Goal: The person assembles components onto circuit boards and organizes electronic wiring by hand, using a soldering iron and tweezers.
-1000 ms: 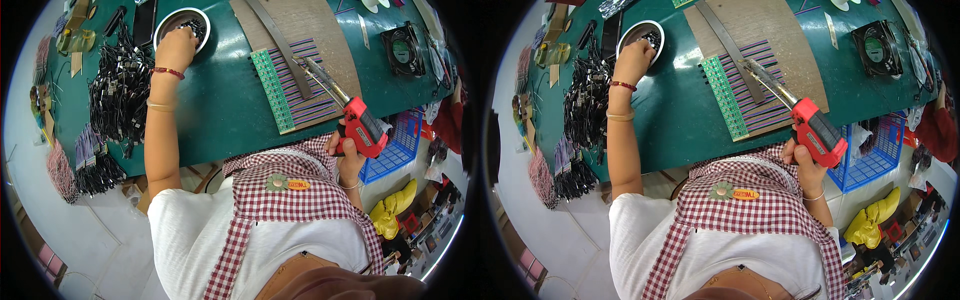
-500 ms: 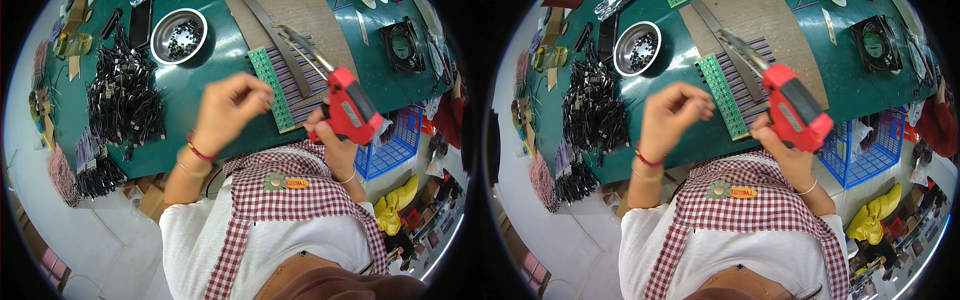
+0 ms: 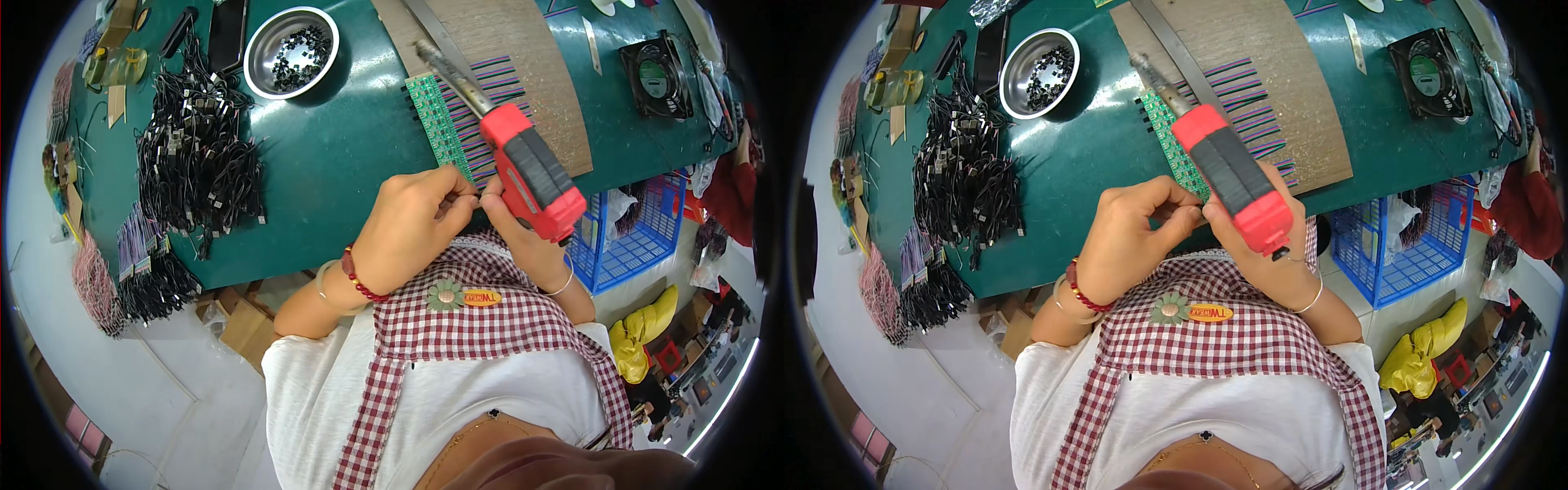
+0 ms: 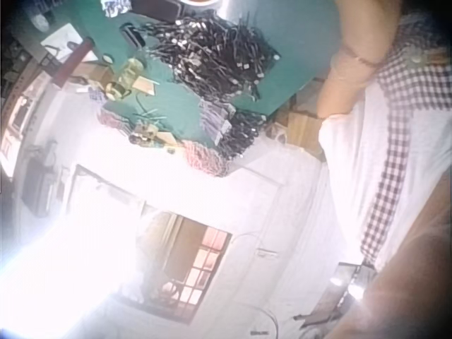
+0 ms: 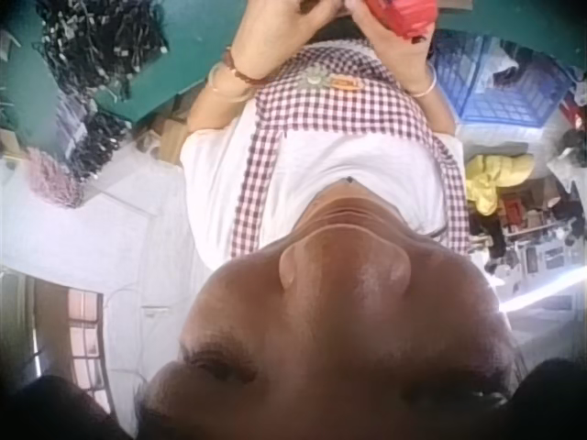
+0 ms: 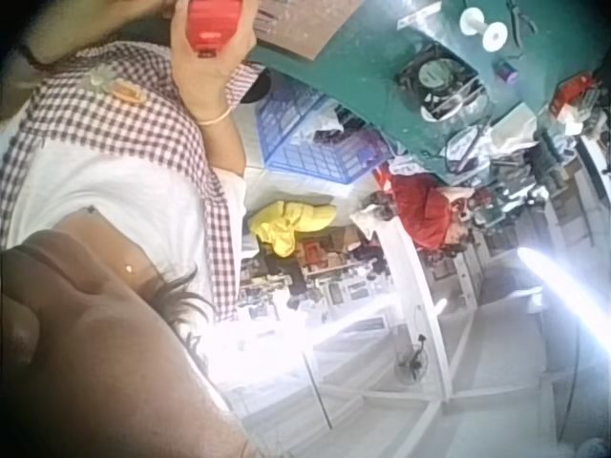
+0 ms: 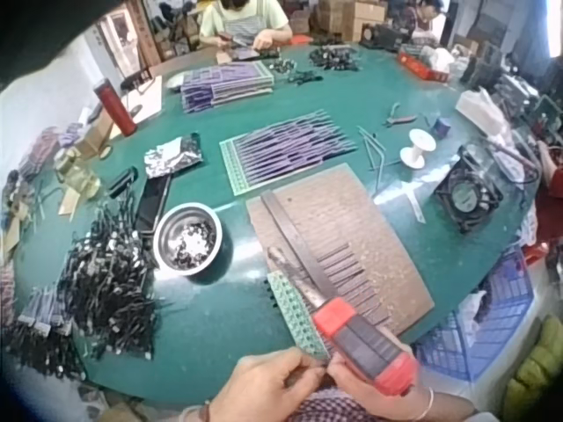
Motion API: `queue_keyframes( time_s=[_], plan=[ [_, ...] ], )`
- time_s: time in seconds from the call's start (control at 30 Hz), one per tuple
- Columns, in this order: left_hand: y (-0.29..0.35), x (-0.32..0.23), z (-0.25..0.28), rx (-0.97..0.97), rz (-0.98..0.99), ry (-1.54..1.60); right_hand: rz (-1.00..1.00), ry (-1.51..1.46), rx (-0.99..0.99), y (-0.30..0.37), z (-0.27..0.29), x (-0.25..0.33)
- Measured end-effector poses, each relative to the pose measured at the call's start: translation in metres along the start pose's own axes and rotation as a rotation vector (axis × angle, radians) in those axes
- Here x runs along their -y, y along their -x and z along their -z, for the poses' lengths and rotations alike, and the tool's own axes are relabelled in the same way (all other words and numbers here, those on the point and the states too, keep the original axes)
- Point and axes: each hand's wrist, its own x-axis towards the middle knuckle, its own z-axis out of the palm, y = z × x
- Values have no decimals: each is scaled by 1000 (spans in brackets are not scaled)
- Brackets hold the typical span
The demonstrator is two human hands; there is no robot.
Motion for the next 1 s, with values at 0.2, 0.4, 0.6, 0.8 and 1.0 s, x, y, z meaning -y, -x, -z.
queue_keyframes(
  time_s=[0.2, 0.4, 0.6, 0.8, 1.0],
  plan=[
    [-3, 3, 18, 182, 7, -14, 188, 219, 129, -6, 3, 2],
    [-18, 24, 25, 284, 263, 287, -27, -94, -22, 3, 1, 0],
    [-47, 68, 39, 192, 432, 395, 79, -98, -109, 15, 30, -19],
    [-59, 75, 42, 244, 455, 406, -85, -49, -130, 47, 47, -48],
    [-64, 78, 42, 287, 464, 425, -13, 22, -50, 51, 45, -57]
  ],
)
